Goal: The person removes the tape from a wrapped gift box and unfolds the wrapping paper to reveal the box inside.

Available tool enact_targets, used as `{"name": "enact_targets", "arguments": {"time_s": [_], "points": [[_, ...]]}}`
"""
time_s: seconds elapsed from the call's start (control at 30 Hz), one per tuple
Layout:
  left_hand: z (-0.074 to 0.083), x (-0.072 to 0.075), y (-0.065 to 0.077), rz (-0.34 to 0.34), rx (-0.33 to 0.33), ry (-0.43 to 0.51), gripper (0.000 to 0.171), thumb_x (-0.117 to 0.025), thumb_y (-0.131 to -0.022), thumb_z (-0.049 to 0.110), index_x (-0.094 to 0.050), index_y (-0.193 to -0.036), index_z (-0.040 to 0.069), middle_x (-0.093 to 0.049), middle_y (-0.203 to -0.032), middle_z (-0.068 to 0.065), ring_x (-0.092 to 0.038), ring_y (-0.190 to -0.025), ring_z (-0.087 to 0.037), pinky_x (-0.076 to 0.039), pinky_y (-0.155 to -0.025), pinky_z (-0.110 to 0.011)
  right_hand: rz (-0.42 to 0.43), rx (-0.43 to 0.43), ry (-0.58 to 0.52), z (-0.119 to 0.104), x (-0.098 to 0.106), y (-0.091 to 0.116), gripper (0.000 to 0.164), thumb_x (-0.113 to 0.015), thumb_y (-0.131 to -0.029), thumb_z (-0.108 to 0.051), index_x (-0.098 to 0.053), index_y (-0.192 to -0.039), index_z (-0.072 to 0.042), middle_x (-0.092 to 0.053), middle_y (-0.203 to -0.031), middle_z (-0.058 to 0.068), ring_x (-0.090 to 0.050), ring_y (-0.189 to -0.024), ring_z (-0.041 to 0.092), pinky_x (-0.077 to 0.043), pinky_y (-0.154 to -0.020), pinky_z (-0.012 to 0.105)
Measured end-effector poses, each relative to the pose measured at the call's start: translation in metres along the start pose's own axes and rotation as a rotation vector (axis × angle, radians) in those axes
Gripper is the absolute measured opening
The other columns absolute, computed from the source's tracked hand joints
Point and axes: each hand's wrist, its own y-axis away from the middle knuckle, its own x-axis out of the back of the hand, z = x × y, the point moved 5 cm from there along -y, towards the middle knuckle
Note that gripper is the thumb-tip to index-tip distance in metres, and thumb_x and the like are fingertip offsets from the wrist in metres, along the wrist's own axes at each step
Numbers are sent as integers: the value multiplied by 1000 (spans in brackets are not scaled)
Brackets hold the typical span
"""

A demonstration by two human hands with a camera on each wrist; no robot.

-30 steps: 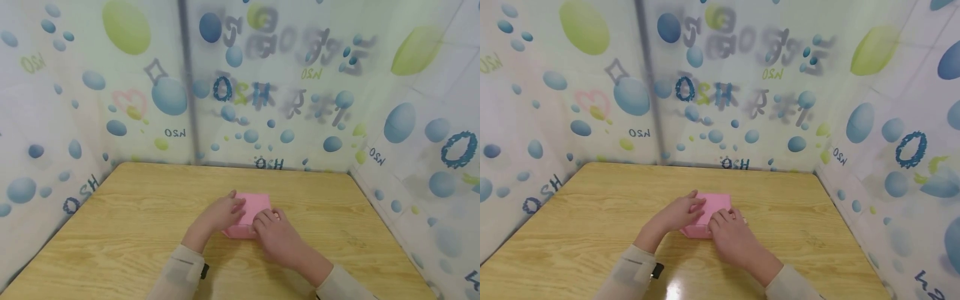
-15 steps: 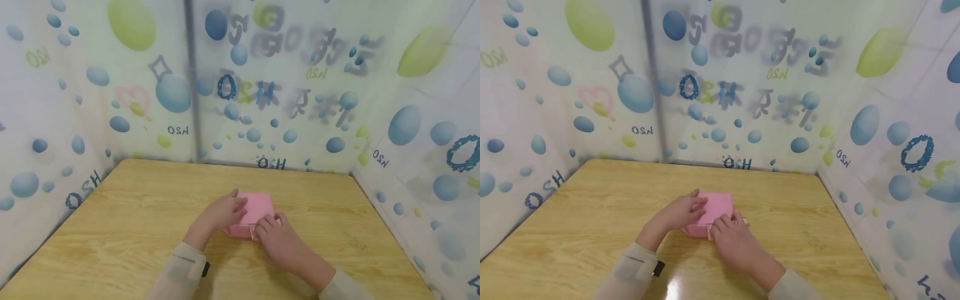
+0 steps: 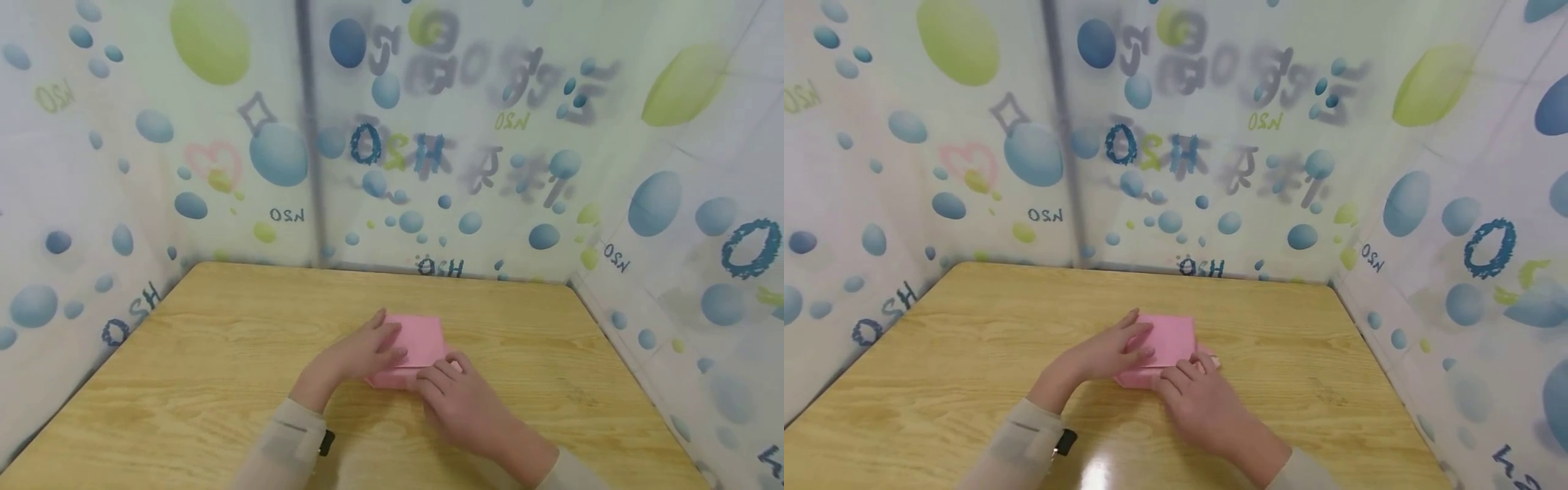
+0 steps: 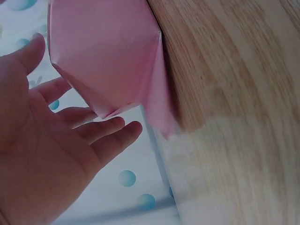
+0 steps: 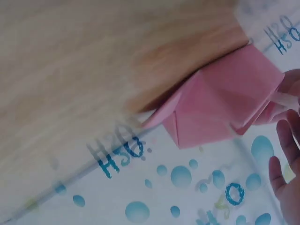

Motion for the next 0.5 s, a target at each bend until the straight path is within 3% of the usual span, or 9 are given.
{"name": "enact_targets", "arguments": {"time_s": [0.07,0.13,0.33,0.5], "points": [[-1,1,2,-7,-6,9,74,-62,-104,55,-40,-166,20,-8,-180,-18,-20,-166,-40,-26,-132,-58,56,-18,-5,5,7,-1,16,-66,-96,-19,-73,-109,-14,-73,-103,-4,-68,-93,14,-57,-92,43],[-1,2,3,-10,-13,6,79,-68,-100,55,-40,-166,21,-8,-180,-19,-20,-165,-40,-26,-132,-58,59,-76,-16,14,10,-2,13,-68,-94,-17,-71,-106,-14,-74,-101,-3,-71,-94,15,-59,-90,42],[-2,3,5,-17,-20,14,84,-77,-96,49,-40,-165,19,-9,-180,-19,-22,-165,-41,-28,-131,-58,-176,-319,-90,39,0,-2,12,-80,-94,-18,-75,-105,-18,-72,-116,0,-69,-111,20,-59,-96,45],[-1,5,4,-7,-26,-6,75,-72,-100,50,-46,-162,17,-15,-179,-19,-28,-163,-40,-30,-131,-58,-261,-277,-134,40,-9,0,5,-77,-97,-21,-78,-103,-22,-69,-127,1,-66,-120,24,-58,-102,51]]}}
